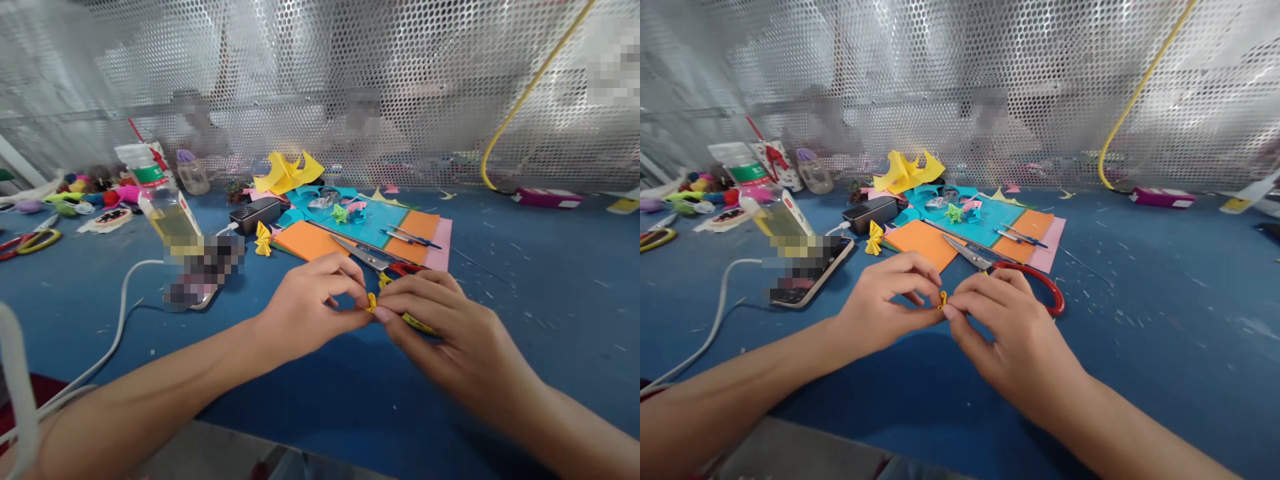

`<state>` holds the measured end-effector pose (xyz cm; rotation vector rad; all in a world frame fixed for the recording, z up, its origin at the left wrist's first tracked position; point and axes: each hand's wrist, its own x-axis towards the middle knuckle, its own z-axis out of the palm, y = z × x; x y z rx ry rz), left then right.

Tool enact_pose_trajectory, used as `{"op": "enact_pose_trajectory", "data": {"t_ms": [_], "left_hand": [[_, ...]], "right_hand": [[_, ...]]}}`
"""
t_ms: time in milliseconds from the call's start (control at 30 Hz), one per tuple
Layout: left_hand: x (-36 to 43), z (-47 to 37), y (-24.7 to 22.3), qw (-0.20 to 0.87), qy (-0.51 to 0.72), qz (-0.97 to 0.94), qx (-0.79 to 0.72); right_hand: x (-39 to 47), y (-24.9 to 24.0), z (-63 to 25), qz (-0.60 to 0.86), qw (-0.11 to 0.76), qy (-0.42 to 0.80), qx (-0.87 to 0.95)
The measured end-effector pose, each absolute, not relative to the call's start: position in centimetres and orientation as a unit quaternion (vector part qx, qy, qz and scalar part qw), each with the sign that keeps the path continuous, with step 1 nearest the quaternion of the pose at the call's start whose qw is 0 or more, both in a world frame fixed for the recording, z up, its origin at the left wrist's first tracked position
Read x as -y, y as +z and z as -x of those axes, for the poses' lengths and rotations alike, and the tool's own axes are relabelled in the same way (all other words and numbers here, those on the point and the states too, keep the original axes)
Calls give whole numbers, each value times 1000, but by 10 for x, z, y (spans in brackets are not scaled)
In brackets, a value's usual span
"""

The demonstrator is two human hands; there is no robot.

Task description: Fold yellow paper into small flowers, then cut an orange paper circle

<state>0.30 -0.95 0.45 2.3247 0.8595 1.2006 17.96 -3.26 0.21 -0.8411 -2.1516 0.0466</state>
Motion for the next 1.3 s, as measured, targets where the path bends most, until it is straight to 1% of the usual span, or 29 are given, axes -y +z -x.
{"op": "enact_pose_trajectory", "data": {"t_ms": [233, 433, 600, 733, 900, 1033, 1167, 1300], "left_hand": [[8, -2, 6, 263, 423, -812, -304], [5, -2, 10, 428, 397, -735, -345], [0, -1, 6, 501, 406, -700, -307], [1, 0, 3, 490, 379, -723, -307], [0, -1, 0, 488, 390, -715, -313], [-2, 0, -1, 484, 383, -720, -316], [-2, 0, 0, 477, 356, -729, -338], [-4, -1, -8, 431, 355, -748, -359]], "right_hand": [[29, 1, -183, 336, 391, -9, 857], [23, 0, -192, 374, 407, -14, 833], [18, -5, -192, 372, 407, 22, 834], [17, -6, -189, 379, 392, 71, 835], [18, -6, -188, 444, 377, 202, 787], [15, -6, -188, 442, 365, 279, 771], [11, -9, -187, 429, 369, 274, 778], [10, -18, -181, 417, 386, 234, 789]]}}
